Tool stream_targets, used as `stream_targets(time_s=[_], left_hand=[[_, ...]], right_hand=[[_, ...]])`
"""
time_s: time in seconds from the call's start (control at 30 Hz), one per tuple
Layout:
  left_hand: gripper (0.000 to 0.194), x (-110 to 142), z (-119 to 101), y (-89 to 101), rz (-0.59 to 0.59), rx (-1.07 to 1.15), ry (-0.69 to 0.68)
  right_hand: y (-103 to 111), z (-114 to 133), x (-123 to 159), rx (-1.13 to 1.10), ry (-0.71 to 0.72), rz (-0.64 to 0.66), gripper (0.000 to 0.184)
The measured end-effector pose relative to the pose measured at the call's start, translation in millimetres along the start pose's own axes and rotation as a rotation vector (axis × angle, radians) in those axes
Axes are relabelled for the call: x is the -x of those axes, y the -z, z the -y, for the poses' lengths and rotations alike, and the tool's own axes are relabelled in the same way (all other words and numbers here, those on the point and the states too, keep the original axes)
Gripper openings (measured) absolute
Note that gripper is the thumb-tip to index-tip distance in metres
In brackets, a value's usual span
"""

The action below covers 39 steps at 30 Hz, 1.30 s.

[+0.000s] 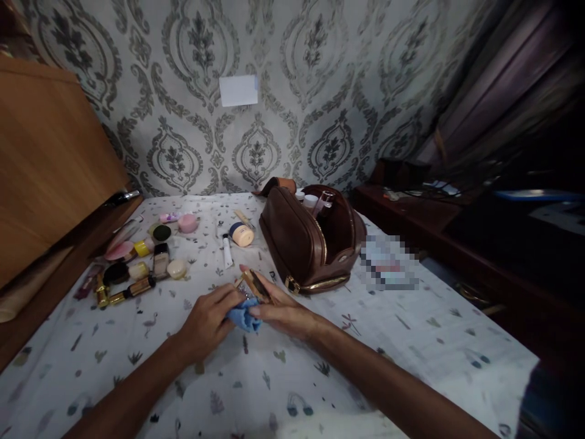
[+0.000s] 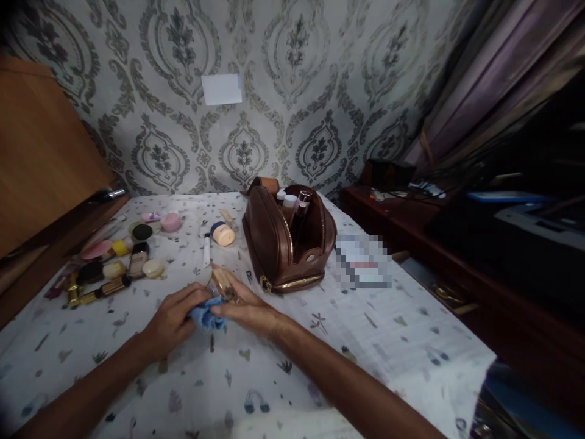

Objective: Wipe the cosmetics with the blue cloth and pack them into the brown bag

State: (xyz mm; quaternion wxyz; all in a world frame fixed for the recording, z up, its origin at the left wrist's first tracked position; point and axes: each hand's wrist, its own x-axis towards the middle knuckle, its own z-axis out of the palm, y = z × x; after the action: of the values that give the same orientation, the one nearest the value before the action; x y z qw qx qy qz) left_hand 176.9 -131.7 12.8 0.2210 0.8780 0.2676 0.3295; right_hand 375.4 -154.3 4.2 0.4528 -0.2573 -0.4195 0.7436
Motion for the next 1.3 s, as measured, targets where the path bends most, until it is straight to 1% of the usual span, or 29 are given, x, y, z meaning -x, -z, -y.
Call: stream_targets(time_s=[0.07,0.13,0.17,0.23,0.33,0.4,0.47,0.53,0.57,0.6,0.7,0.77,0.83,0.93,1.03,1.13,1.23,1.3], left_hand=[[0.013,-0.7,0.7,1.9,-0.091,-0.004,0.047],[0.02,-1.5,4.0,4.4,-0.144,0.006,0.105],[0.027,-1.8,6.6,5.5,-0.136,0.029,0.128],[0.034,-2.3,12.6,7.1,-0.076,0.111,0.154],[0.034,-3.1,21.3,8.7,-0.026,0.214,0.236],[0.034,-3.7,25.5,9.6,-0.035,0.239,0.307],[0.036,-3.8,28.8,9.6,-0.04,0.259,0.362],[0.038,-3.3,31.6,7.4,-0.03,0.289,0.414],[0.039,-3.0,32.8,5.4,-0.021,0.307,0.44],[0.039,-2.7,33.8,3.2,-0.013,0.325,0.463],[0.042,-5.3,32.5,-2.3,0.007,0.387,0.506],[0.045,-12.1,26.4,-1.9,0.024,0.435,0.525],[0.049,-23.8,16.3,1.6,0.034,0.459,0.56],[0.057,-48.6,-0.3,7.7,-0.003,0.473,0.586],[0.062,-77.7,-12.8,8.7,-0.059,0.47,0.545],[0.057,-105.4,-22.4,4.5,-0.061,0.395,0.429],[0.045,-126.3,-33.3,-2.3,-0.056,0.213,0.218],[0.048,-135.1,-41.5,-7.7,-0.031,0.014,0.044]], right_hand=[[3.3,-6.8,-1.7,0.037,0.005,-0.007,0.079],[6.7,-12.1,-3.0,0.092,0.02,-0.026,0.086],[7.9,-13.3,-3.1,0.131,0.024,-0.026,0.091],[9.0,-11.5,-1.7,0.237,0.031,-0.012,0.099],[5.0,1.9,5.1,0.533,0.075,-0.02,0.098],[-0.6,14.7,11.9,0.784,0.098,-0.071,0.087],[-6.1,26.0,19.1,0.983,0.102,-0.171,0.062],[-9.3,33.7,25.8,1.078,0.096,-0.262,0.035],[-9.8,36.1,29.0,1.095,0.092,-0.283,0.025],[-9.7,37.8,32.2,1.097,0.088,-0.288,0.02],[-6.6,42.3,42.0,1.076,0.108,-0.284,0.018],[-4.1,47.5,49.0,1.056,0.149,-0.288,0.018],[-2.0,55.9,55.7,1.037,0.209,-0.296,0.018],[0.2,73.8,63.5,1.011,0.308,-0.33,0.019],[3.4,96.4,68.4,1.008,0.392,-0.425,0.029],[8.9,123.1,71.8,1.057,0.492,-0.518,0.036],[16.3,151.5,73.3,1.151,0.578,-0.651,0.042],[21.4,168.7,71.9,1.266,0.599,-0.711,0.048]])
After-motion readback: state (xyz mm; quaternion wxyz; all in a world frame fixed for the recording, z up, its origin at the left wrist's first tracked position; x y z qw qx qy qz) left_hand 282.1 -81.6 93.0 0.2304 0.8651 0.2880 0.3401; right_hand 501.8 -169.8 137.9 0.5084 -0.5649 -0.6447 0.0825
